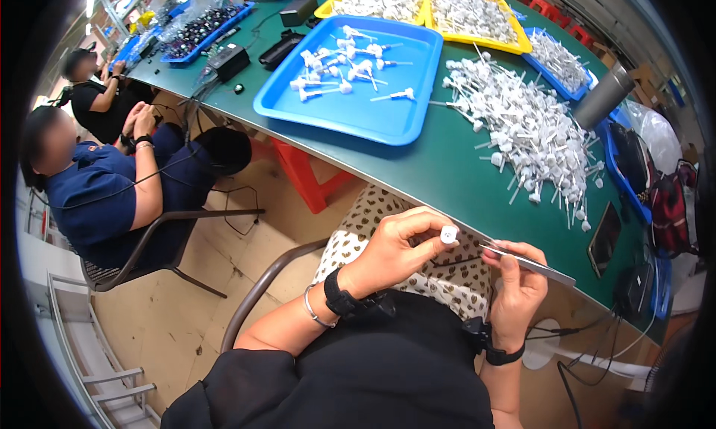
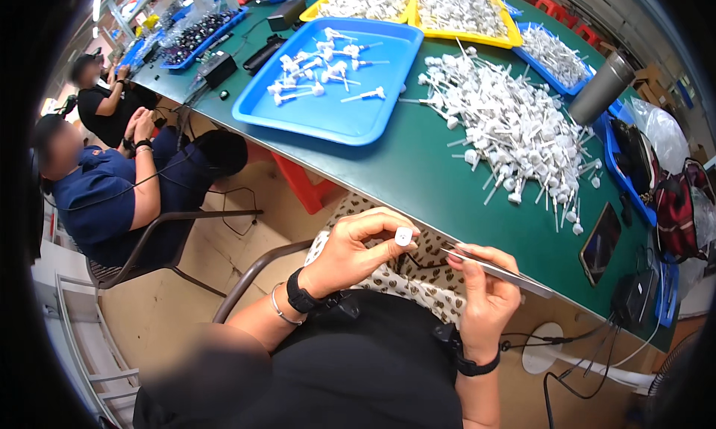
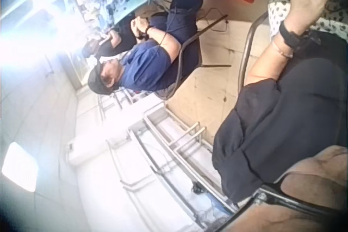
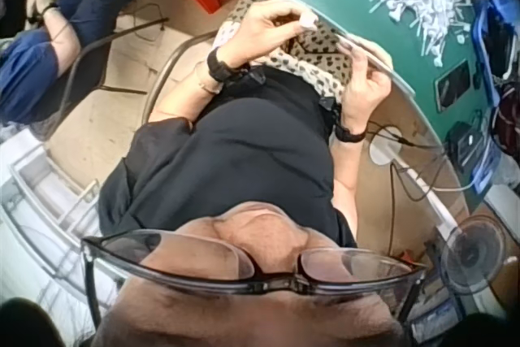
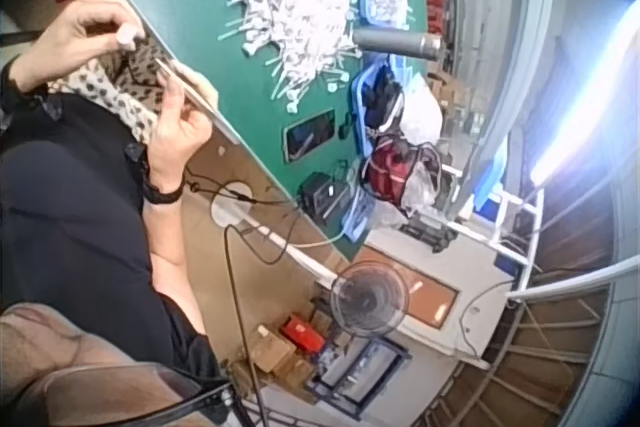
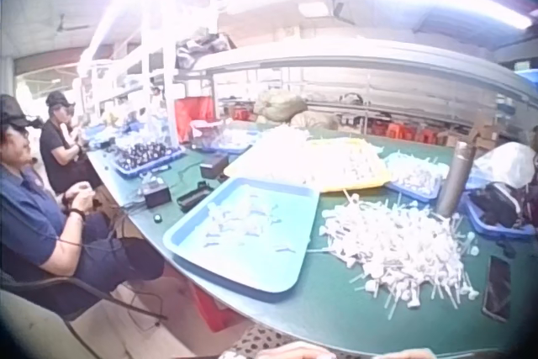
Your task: The person adjusts a head-mounted camera strap and puts on glasses. They then use tweezers to pick up small white plastic components from a pile on the table and place them into a blue tray.
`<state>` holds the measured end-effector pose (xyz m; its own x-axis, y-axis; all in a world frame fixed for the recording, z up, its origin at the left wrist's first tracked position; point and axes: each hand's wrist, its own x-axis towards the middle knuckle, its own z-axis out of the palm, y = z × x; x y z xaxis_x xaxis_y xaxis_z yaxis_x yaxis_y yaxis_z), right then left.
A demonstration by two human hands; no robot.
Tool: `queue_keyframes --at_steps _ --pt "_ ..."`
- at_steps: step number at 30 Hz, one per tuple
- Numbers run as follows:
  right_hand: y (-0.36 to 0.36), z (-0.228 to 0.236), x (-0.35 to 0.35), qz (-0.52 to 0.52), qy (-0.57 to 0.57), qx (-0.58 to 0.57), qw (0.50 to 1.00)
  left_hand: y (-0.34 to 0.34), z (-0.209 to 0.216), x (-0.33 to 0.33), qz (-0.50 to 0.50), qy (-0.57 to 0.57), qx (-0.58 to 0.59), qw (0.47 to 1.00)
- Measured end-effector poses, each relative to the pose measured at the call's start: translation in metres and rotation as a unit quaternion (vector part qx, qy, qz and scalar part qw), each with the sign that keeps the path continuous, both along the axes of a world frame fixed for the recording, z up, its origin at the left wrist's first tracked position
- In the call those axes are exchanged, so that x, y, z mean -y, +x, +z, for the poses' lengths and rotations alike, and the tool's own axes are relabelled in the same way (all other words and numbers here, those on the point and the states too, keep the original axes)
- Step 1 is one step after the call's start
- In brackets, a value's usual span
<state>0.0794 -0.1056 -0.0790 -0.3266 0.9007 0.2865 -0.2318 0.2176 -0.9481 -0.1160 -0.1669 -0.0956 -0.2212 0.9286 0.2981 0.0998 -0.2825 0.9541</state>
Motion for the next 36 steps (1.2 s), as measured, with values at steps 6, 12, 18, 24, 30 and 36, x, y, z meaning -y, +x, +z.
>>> queue_keyframes --at_steps 6,12,18,24,30,36 --pt "0.012 0.011 -0.012 -0.044 0.021 -0.011 0.999 -0.071 0.062 -0.043 0.171 0.181 -0.212 0.945" --pt "0.016 0.015 -0.019 -0.057 0.011 -0.022 0.998 -0.153 0.058 -0.075 0.313 -0.008 -0.464 0.829" --pt "0.025 0.011 -0.026 -0.099 0.011 -0.004 0.995 -0.076 0.071 -0.135 0.055 -0.012 -0.511 0.858" --pt "0.038 0.001 -0.040 -0.104 -0.003 0.018 0.994 -0.062 0.043 -0.204 0.050 -0.130 -0.609 0.781" --pt "0.054 -0.011 -0.058 -0.106 -0.005 0.015 0.994 -0.057 0.039 -0.217 0.076 -0.098 -0.628 0.768" --pt "0.054 -0.014 -0.062 -0.102 -0.019 0.023 0.994 -0.077 0.050 -0.210 0.153 -0.062 -0.509 0.845"
